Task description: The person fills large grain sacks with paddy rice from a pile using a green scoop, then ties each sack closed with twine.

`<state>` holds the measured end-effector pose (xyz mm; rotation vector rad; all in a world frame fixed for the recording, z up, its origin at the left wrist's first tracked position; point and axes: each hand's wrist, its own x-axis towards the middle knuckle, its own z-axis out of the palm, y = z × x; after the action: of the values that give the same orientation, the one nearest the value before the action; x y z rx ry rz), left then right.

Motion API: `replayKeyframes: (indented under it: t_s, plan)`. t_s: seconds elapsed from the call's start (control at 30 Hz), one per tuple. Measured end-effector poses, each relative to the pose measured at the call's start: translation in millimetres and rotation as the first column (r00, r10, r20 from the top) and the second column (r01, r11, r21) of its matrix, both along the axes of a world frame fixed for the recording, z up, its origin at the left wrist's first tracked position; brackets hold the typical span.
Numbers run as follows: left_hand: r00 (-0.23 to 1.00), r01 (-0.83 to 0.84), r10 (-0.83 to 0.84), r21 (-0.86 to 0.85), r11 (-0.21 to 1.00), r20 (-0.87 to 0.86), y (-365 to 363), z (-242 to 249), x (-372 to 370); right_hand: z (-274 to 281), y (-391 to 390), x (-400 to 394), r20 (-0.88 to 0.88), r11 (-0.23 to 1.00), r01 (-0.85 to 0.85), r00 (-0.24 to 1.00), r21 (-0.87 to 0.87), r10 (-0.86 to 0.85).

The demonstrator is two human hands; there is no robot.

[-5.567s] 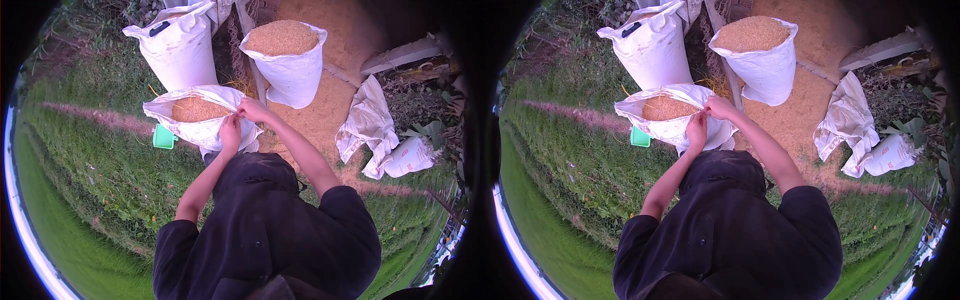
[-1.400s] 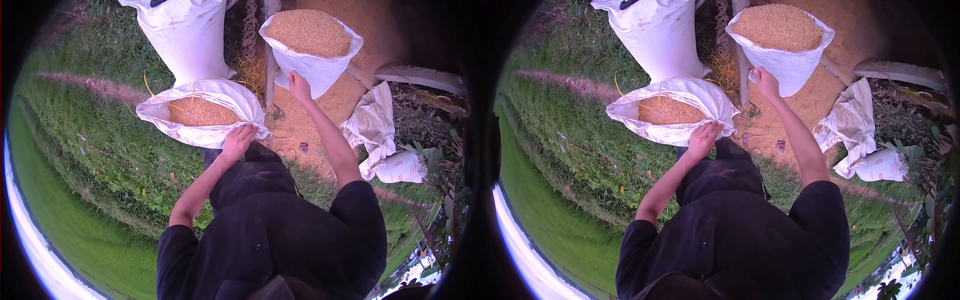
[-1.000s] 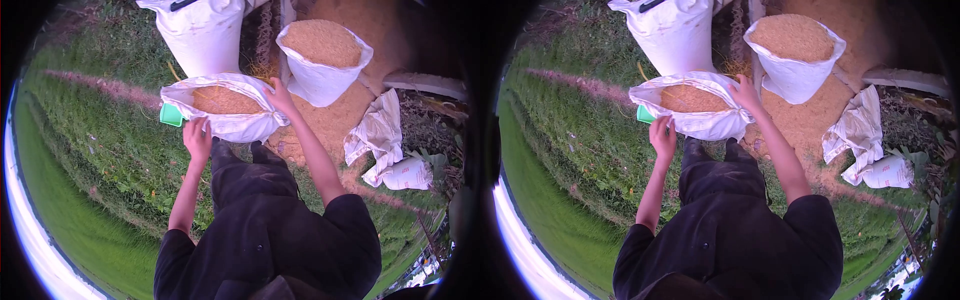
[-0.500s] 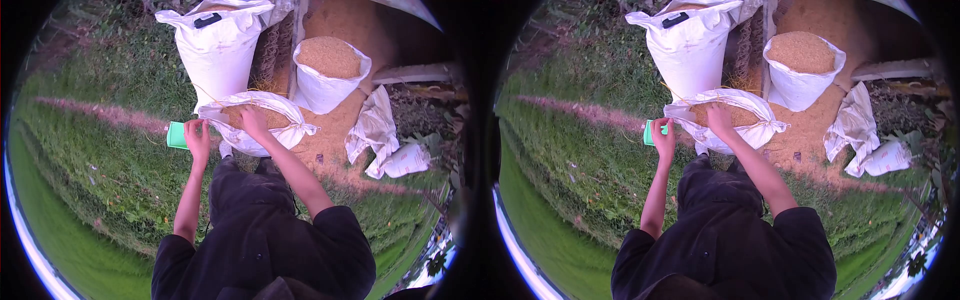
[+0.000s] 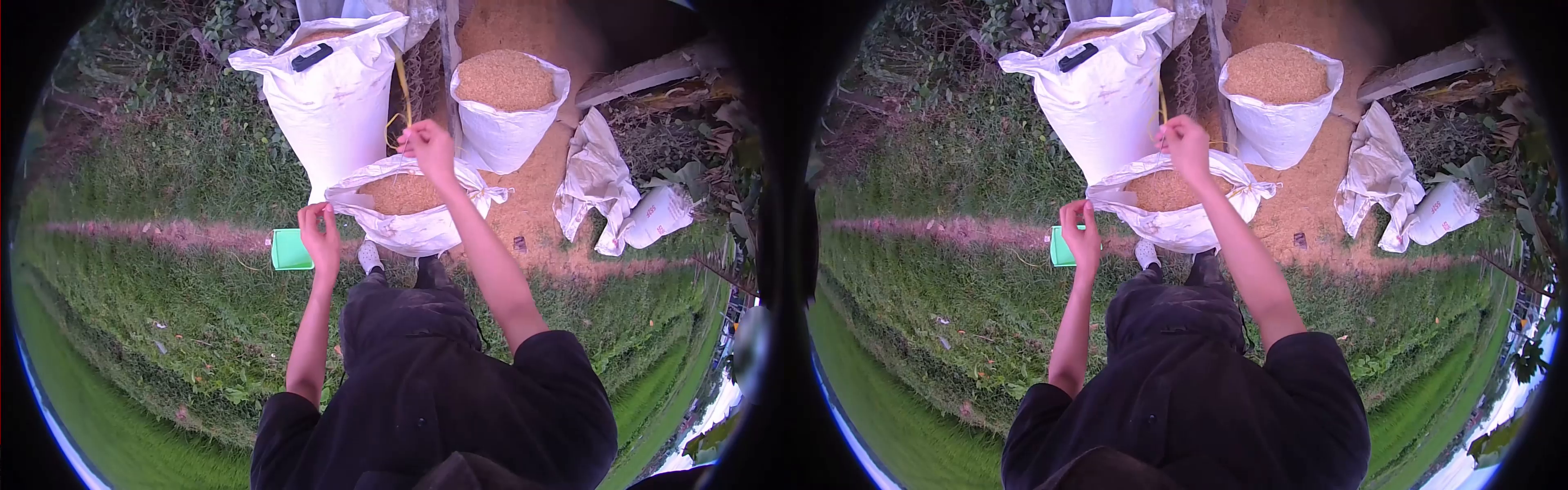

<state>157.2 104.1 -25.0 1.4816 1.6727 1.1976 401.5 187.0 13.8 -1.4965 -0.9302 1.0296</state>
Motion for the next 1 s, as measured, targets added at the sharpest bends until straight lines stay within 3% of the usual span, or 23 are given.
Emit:
replayKeyframes:
  t_s: [0.07, 0.1, 0.23, 0.3, 0.33, 0.37, 0.4, 0.47, 0.5, 0.53, 0.57, 0.6, 0.73, 0.8, 0.83, 0.9, 0.93, 0.97, 1.0]
  plan:
    - [0.996, 0.079, -0.071, 0.208, 0.975, -0.044, 12.0, 13.5, 12.8, 25.1, 4.0, 1.9, -0.101, 1.0, -0.024, 0.995, -0.017, 0.022]
    - [0.994, 0.103, -0.095, 0.172, 0.98, -0.057, 18.5, 28.9, 20.8, 35.3, 6.3, 1.6, -0.202, 0.998, -0.048, 0.979, -0.033, 0.04]
    - [0.972, 0.234, -0.228, 0.283, 0.93, -0.055, 48.5, 86.2, 54.9, 53.3, -13.1, -12.3, -0.154, 0.979, -0.191, 0.972, -0.07, 0.178]
    - [0.965, 0.251, -0.211, 0.307, 0.918, -0.157, 53.9, 95.6, 65.5, 58.7, -31.5, -16.6, -0.077, 0.947, -0.316, 0.947, -0.06, 0.312]
    - [0.952, 0.294, -0.263, 0.235, 0.926, -0.157, 50.5, 108.5, 65.5, 61.8, -42.1, -19.8, 0.009, 0.911, -0.411, 0.911, -0.047, 0.412]
    - [0.949, 0.314, -0.314, 0.161, 0.936, -0.027, 52.1, 93.0, 71.6, 65.5, -53.7, -24.1, -0.009, 0.897, -0.437, 0.899, -0.059, 0.438]
    - [0.956, 0.292, -0.291, 0.148, 0.945, -0.031, 47.5, 92.2, 73.0, 70.5, -63.7, -26.5, 0.009, 0.902, -0.419, 0.907, -0.104, 0.422]
    - [0.787, 0.534, -0.407, -0.183, 0.826, 0.464, 38.2, 97.5, 73.7, 70.6, -81.2, -24.5, 0.026, 0.902, -0.403, 0.911, -0.155, 0.412]
    - [0.851, 0.498, -0.437, -0.185, 0.847, 0.29, 33.1, 107.1, 68.1, 69.7, -87.3, -23.4, 0.044, 0.9, -0.403, 0.909, -0.164, 0.415]
    - [0.854, 0.493, -0.43, -0.191, 0.849, 0.294, 24.5, 104.7, 64.1, 69.2, -95.2, -23.1, 0.061, 0.899, -0.4, 0.907, -0.176, 0.416]
    - [0.913, 0.311, -0.275, -0.077, 0.947, 0.303, 16.6, 100.8, 61.4, 71.9, -102.9, -20.4, 0.204, 0.887, -0.38, 0.877, -0.261, 0.436]
    - [0.937, 0.113, -0.119, 0.037, 0.993, 0.327, 10.4, 98.5, 57.3, 68.1, -107.9, -20.6, 0.204, 0.887, -0.378, 0.877, -0.265, 0.435]
    - [0.891, -0.129, 0.211, -0.222, 0.967, 0.403, 3.0, 89.5, 8.0, 72.4, -129.2, -22.9, 0.282, 0.872, -0.389, 0.837, -0.296, 0.469]
    - [0.896, -0.428, 0.43, -0.044, 0.903, 0.112, -10.4, 59.9, 4.0, 83.1, -133.6, -33.5, 0.203, 0.81, -0.478, 0.804, -0.339, 0.559]
    - [0.841, -0.541, 0.538, 0.1, 0.835, 0.051, -19.8, 58.5, 11.3, 94.3, -134.7, -42.7, 0.22, 0.791, -0.489, 0.781, -0.367, 0.585]
    - [0.881, -0.433, 0.472, 0.36, 0.826, -0.023, -52.5, 69.1, 25.8, 93.1, -138.3, -53.6, 0.207, 0.769, -0.55, 0.752, -0.325, 0.625]
    - [0.969, -0.099, 0.164, 0.312, 0.945, -0.187, -62.6, 86.1, 21.3, 93.9, -138.7, -59.8, 0.172, 0.754, -0.578, 0.746, -0.31, 0.643]
    - [0.942, 0.251, -0.186, 0.217, 0.943, -0.28, -72.9, 103.4, 16.7, 89.6, -137.4, -64.4, 0.145, 0.739, -0.597, 0.739, -0.311, 0.658]
    - [0.709, 0.638, -0.629, -0.09, 0.765, -0.317, -80.6, 109.1, 5.0, 84.8, -138.3, -67.9, 0.173, 0.75, -0.607, 0.735, -0.261, 0.655]
